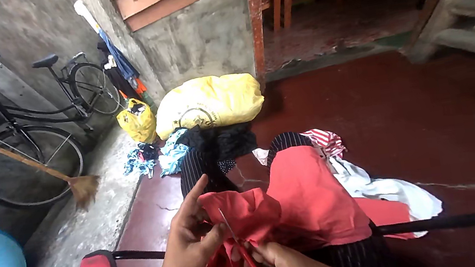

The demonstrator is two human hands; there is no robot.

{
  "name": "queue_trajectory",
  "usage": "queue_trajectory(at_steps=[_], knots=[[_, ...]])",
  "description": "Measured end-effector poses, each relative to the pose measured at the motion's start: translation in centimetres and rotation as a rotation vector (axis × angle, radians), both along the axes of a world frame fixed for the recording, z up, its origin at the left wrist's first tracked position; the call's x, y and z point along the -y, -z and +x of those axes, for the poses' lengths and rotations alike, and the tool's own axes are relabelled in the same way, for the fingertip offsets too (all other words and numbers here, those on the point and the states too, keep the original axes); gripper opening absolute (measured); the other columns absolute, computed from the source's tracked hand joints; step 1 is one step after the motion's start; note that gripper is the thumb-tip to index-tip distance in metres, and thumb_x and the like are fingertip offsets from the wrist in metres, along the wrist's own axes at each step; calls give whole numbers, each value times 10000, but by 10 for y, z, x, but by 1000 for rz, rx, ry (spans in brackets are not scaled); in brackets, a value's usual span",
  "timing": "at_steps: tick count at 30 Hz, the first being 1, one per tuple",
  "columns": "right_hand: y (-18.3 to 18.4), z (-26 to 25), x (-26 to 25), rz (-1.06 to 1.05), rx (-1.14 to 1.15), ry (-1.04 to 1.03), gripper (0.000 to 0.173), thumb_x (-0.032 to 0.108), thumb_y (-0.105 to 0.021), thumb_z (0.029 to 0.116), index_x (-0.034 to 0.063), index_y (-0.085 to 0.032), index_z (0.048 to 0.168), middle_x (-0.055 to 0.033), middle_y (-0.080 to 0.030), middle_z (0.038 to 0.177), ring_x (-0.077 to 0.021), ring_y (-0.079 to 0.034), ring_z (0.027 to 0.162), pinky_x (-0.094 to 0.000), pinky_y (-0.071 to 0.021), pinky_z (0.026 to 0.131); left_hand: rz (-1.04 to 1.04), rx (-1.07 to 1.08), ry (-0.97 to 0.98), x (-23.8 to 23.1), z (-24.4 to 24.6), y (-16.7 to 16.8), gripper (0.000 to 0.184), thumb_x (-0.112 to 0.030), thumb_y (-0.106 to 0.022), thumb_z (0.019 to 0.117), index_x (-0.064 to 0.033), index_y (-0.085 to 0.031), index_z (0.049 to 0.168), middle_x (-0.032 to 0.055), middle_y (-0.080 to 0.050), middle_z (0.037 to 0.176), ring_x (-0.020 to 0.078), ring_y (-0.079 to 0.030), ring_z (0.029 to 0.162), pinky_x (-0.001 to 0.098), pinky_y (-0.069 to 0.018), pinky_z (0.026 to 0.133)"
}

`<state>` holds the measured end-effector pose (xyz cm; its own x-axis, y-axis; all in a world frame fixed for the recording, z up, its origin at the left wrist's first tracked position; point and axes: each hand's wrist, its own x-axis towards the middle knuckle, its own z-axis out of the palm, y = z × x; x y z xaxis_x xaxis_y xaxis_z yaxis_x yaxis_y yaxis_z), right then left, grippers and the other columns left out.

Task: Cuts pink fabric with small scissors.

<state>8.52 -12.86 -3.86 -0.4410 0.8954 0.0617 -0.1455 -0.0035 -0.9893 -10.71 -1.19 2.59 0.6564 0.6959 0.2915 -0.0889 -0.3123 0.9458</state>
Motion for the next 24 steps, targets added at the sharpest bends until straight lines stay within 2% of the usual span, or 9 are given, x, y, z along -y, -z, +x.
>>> queue_trajectory(at_steps=[4,8,11,15,19,22,24], knots=[[0,1,-1,16,-20,-17,452,359,-610,1026,33,-543,1331,-24,-670,970,-84,-661,830,-304,-577,783,5,-12,31,0,0,0,866,-22,-724,884,-126,-268,1613,156,-686,1203,231,-721,903,372,-630,802],[0,1,2,9,2,35,405,335,-621,1018,33,-585,1286,-23,-685,928,-104,-676,795,-334,-596,750,-10,-11,33,-1,-1,-1,938,-7,-733,865,-144,-206,1628,163,-699,1142,249,-721,891,387,-628,803],[-1,0,2,-14,-9,40,349,293,-618,1020,35,-603,1254,-21,-681,912,-113,-683,776,-338,-608,721,-6,-19,42,-2,-3,-2,974,-10,-742,864,-160,-169,1637,157,-701,1151,242,-724,877,379,-629,802],[-3,-1,0,-1,-29,5,483,395,-621,1016,45,-549,1340,-29,-691,959,-109,-682,813,-344,-602,755,-24,-31,79,1,-2,-2,1033,9,-751,852,-162,-110,1645,157,-673,1218,247,-722,905,393,-632,829],[-1,-3,0,0,-45,15,520,396,-619,1016,30,-518,1371,-31,-686,995,-99,-670,837,-325,-587,776,-32,-35,93,3,-2,-1,1067,9,-756,854,-188,-74,1650,161,-642,1264,250,-713,892,395,-634,806],[-1,-2,2,-24,-37,51,429,336,-629,1012,40,-557,1314,-25,-692,953,-121,-690,802,-352,-611,733,-29,-40,91,2,-2,1,1085,16,-756,846,-202,-62,1652,164,-627,1285,260,-716,916,403,-639,812],[-4,0,2,-44,-18,53,370,307,-627,1012,48,-581,1273,-25,-681,913,-132,-690,770,-357,-614,707,-22,-54,87,1,-3,1,1099,8,-757,842,-208,-44,1650,165,-630,1277,253,-715,885,401,-639,793]])
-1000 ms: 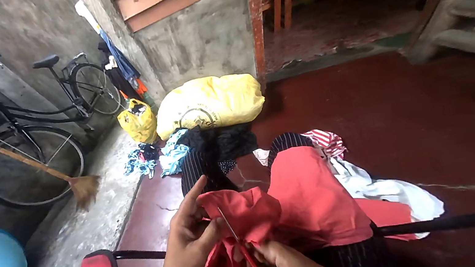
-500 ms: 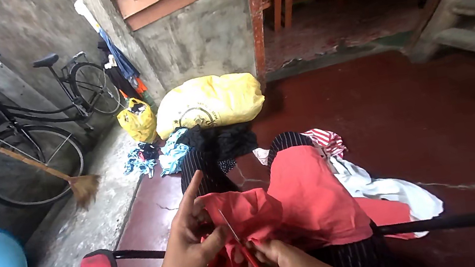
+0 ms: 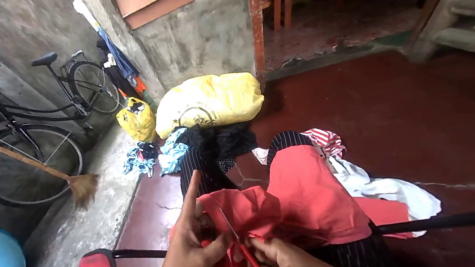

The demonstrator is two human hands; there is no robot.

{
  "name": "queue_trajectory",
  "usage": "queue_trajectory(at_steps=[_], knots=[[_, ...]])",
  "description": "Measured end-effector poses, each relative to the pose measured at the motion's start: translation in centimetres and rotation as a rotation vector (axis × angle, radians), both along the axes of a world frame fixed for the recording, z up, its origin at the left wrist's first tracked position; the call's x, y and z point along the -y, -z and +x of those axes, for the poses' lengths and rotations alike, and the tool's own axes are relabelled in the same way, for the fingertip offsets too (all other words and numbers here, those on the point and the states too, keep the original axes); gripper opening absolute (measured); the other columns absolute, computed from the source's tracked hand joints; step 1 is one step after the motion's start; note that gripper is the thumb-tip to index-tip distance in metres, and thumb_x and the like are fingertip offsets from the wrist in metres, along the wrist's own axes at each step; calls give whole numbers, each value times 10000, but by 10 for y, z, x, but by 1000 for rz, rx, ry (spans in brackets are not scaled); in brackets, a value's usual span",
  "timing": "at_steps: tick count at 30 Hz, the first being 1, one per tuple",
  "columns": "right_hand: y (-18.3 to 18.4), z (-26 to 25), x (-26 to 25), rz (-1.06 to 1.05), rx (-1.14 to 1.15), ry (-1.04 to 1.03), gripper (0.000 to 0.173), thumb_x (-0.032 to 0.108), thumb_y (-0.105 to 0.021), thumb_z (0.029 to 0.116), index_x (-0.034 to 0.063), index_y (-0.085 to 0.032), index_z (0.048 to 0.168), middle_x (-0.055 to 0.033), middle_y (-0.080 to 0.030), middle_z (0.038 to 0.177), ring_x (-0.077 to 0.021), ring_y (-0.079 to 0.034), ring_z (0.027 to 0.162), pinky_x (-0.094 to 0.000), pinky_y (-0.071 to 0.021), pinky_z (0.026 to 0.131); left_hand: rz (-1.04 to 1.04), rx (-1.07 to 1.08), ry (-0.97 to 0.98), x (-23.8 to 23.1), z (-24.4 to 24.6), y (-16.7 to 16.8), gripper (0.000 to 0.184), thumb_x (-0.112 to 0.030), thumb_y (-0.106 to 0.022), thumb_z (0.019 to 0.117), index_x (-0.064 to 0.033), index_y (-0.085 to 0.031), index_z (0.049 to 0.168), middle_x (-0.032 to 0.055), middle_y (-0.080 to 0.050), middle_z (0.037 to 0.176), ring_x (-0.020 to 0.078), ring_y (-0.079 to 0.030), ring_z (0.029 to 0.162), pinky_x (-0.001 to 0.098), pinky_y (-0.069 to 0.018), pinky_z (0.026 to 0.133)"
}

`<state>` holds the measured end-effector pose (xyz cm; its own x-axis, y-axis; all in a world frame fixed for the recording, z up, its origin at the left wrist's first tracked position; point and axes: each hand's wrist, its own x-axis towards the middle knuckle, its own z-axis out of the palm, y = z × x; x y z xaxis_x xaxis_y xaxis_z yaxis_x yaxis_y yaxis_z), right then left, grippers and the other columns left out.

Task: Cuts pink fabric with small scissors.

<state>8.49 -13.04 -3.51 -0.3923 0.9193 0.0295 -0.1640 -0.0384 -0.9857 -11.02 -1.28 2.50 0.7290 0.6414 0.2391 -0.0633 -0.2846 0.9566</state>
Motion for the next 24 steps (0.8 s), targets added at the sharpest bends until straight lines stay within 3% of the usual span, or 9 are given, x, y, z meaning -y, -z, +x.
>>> queue_trajectory(at_steps=[6,10,13,16,18,21,24], knots=[[1,2,-4,73,38,-53,541,449,-609,1012,42,-527,1360,-35,-679,945,-102,-657,795,-321,-576,750,8,-37,82,1,-4,-3,1169,25,-755,824,-203,51,1640,135,-648,1253,208,-721,842,378,-641,777],[3,-1,-2,43,29,16,463,385,-637,1001,50,-564,1311,-33,-683,944,-127,-685,782,-352,-608,710,17,-43,74,-1,-5,-1,1150,-2,-754,840,-196,48,1641,146,-636,1255,213,-714,859,381,-633,790],[3,1,-1,30,48,26,408,356,-641,1005,59,-592,1280,-27,-688,910,-129,-683,734,-340,-607,665,9,-16,-21,-1,-5,2,933,-77,-718,927,-113,-118,1640,139,-688,1181,223,-720,931,381,-626,844],[5,-1,-2,36,80,5,394,332,-637,1006,52,-592,1279,-35,-690,910,-121,-661,723,-321,-575,660,-42,45,-196,-2,-4,6,606,-117,-642,991,-46,-411,1546,118,-709,990,166,-680,821,320,-591,782],[6,-3,-2,42,105,17,400,342,-637,1006,51,-599,1278,-41,-690,915,-121,-660,728,-320,-572,658,-105,84,-282,-3,-4,9,500,-102,-635,992,-43,-521,1476,145,-713,973,181,-683,786,329,-598,752],[10,-4,-3,45,156,47,397,346,-638,1004,60,-604,1277,-49,-696,930,-125,-663,742,-325,-571,674,-145,151,-366,-3,-2,9,480,-11,-675,933,-18,-584,1405,162,-719,935,190,-687,753,319,-597,706],[11,-4,-4,48,191,57,411,351,-638,1001,62,-605,1293,-51,-709,972,-127,-676,778,-333,-576,708,-121,194,-360,-3,0,10,505,34,-678,910,-12,-580,1404,176,-726,958,209,-708,782,341,-614,746]])
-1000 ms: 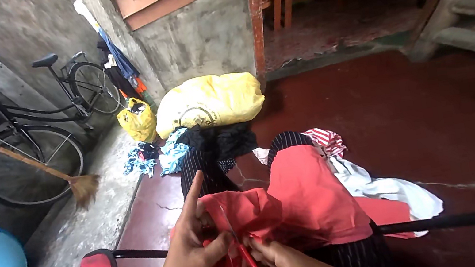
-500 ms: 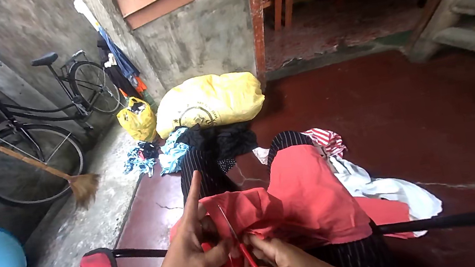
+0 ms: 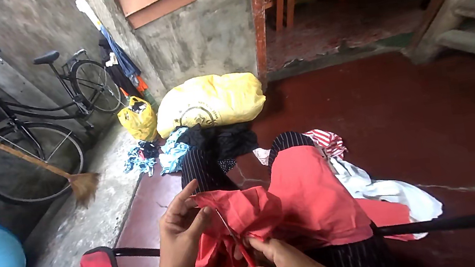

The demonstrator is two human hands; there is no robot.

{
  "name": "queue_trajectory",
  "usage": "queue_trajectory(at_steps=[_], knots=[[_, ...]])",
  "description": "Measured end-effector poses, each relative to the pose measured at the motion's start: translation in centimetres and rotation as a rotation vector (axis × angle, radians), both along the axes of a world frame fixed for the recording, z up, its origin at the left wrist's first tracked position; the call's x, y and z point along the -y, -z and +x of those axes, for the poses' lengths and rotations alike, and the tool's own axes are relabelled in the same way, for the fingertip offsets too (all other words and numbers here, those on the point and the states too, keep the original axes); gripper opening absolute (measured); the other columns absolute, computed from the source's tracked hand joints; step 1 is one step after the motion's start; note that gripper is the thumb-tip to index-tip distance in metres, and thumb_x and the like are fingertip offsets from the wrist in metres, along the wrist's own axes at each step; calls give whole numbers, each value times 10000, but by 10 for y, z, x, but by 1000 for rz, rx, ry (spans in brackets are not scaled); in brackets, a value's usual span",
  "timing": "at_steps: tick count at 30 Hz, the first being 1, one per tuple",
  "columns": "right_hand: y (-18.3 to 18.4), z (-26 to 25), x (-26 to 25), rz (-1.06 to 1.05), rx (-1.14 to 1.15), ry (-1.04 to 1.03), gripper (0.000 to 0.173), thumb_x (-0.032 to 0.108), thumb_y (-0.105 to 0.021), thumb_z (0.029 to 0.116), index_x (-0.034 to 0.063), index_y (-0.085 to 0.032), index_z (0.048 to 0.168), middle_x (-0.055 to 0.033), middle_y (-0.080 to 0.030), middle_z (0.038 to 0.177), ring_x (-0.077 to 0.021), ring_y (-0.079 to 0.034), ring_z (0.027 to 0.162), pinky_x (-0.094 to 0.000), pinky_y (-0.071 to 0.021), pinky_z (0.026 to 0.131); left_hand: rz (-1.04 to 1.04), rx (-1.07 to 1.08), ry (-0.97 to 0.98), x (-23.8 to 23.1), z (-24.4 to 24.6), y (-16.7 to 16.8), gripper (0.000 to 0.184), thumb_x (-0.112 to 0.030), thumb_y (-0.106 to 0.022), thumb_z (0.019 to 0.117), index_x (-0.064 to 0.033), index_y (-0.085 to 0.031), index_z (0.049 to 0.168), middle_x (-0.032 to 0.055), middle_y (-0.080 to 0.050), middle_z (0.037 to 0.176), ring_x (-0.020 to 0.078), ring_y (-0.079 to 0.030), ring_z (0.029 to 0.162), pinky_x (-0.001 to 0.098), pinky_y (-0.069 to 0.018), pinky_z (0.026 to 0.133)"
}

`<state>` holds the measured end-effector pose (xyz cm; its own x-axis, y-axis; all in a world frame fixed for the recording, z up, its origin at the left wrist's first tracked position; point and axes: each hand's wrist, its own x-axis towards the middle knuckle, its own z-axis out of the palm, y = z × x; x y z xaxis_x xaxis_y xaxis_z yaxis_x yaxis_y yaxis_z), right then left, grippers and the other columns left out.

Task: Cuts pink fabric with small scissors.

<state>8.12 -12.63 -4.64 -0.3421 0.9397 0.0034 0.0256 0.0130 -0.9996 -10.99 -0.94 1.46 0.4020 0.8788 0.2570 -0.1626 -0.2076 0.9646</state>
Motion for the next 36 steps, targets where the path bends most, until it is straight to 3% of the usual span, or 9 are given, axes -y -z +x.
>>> queue_trajectory(at_steps=[4,9,16,20,26,32,36], knots=[[0,0,0,1,-6,-4,415,341,-633,1006,65,-595,1314,-52,-709,992,-128,-683,814,-338,-582,737,47,-4,20,3,0,2,439,9,-680,918,-17,-640,1355,177,-725,1005,196,-695,777,332,-606,747],[0,1,-2,7,-20,-26,427,361,-632,1007,68,-589,1314,-52,-695,962,-129,-671,797,-338,-574,721,83,-36,12,4,2,2,554,6,-732,863,-47,-608,1400,184,-711,1069,243,-702,813,365,-620,758],[-8,2,-1,7,-80,-69,495,370,-638,1005,35,-540,1355,-50,-698,1003,-100,-675,864,-313,-573,786,78,-47,82,6,3,-1,861,12,-750,820,-100,-358,1578,171,-678,1181,236,-704,832,357,-625,750],[-7,1,-1,17,-91,-71,498,366,-645,1002,36,-534,1359,-43,-692,972,-93,-666,843,-307,-568,773,80,-48,102,7,4,-4,985,11,-767,804,-129,-232,1620,159,-664,1241,228,-710,841,347,-631,741],[-10,5,0,19,-55,-67,384,320,-634,1002,56,-602,1279,-38,-684,932,-112,-650,759,-317,-559,684,117,-34,128,3,1,-5,1049,-10,-788,804,-170,-167,1635,146,-669,1190,205,-693,816,329,-617,729],[-15,5,-4,20,-99,-118,526,420,-646,996,63,-540,1368,-42,-685,1017,-96,-658,875,-313,-563,789,125,-45,217,3,-2,-8,1087,20,-768,823,-193,-90,1645,153,-655,1235,209,-698,827,333,-623,736],[-13,2,-3,18,-100,-54,417,331,-643,1002,59,-573,1311,-37,-682,937,-119,-664,772,-327,-580,692,130,-54,206,3,-2,-9,1078,9,-768,822,-193,-100,1644,152,-645,1248,206,-695,816,329,-622,721]])
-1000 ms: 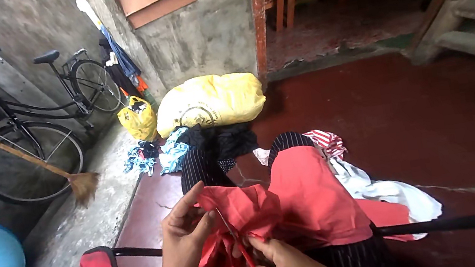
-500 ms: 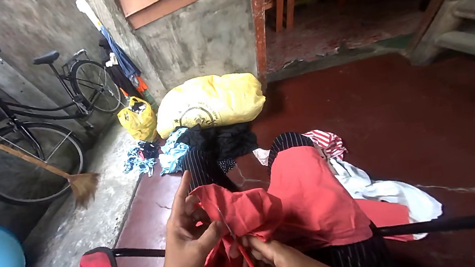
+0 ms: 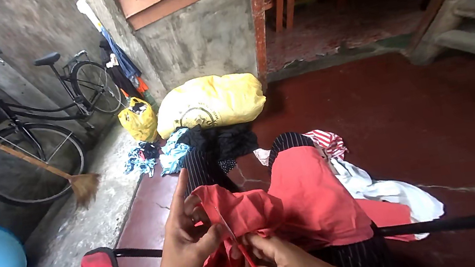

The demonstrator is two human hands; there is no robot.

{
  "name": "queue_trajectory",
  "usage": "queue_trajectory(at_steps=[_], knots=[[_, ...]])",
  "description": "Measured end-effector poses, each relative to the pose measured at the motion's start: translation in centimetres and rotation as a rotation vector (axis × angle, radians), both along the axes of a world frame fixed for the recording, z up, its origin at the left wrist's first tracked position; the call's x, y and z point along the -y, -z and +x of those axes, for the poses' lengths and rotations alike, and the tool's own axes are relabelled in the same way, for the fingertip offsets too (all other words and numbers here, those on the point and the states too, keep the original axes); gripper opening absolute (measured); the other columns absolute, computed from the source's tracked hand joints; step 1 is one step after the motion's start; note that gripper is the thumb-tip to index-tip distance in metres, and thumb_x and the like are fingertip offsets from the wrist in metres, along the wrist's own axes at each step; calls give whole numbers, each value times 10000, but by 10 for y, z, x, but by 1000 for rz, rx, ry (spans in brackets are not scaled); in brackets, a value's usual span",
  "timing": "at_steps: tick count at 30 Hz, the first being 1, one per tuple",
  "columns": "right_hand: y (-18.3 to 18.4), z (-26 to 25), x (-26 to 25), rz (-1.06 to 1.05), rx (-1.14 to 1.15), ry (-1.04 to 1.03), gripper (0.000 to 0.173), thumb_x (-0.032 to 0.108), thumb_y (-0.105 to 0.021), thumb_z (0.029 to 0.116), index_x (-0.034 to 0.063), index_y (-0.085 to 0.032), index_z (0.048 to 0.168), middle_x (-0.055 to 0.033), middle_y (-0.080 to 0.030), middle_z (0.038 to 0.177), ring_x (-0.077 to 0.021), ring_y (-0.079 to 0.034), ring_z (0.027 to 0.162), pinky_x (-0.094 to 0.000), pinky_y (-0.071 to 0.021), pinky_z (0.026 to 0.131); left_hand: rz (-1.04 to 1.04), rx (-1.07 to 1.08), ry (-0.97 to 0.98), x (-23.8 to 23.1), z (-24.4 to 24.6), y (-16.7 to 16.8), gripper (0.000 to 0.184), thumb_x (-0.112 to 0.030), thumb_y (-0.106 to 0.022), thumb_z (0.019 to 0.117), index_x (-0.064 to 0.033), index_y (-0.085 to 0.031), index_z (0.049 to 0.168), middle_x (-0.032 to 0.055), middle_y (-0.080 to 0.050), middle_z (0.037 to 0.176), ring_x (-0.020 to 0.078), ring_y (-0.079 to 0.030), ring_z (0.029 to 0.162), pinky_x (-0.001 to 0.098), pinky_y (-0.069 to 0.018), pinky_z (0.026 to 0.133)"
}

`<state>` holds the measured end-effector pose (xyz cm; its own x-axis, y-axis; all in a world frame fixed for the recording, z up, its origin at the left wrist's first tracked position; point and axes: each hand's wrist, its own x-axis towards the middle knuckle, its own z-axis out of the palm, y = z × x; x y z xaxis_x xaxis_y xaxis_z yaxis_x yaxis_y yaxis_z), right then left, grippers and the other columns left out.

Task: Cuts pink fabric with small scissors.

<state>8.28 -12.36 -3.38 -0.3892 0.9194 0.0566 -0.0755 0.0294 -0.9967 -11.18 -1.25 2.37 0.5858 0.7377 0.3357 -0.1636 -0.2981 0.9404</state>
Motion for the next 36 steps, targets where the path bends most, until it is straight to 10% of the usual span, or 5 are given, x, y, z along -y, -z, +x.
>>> queue_trajectory(at_steps=[27,32,36], knots=[[-6,-2,5,-63,-47,43,401,326,-658,993,61,-577,1284,-21,-672,925,-117,-673,754,-321,-598,656,48,-77,67,3,-4,6,1054,-8,-775,829,-162,-125,1645,160,-598,1329,237,-703,880,372,-638,746],[-1,-1,5,-27,52,36,366,318,-649,1001,69,-599,1264,-42,-682,921,-128,-661,734,-321,-574,654,-17,-19,-59,0,-4,10,682,-123,-719,937,-20,-411,1537,99,-688,974,157,-667,802,312,-595,768],[6,-3,5,20,158,83,400,342,-637,1008,69,-591,1296,-68,-696,981,-151,-682,821,-364,-584,745,-68,7,-119,-4,-6,13,582,-45,-730,904,-28,-543,1455,168,-711,1015,211,-687,792,361,-611,774]])
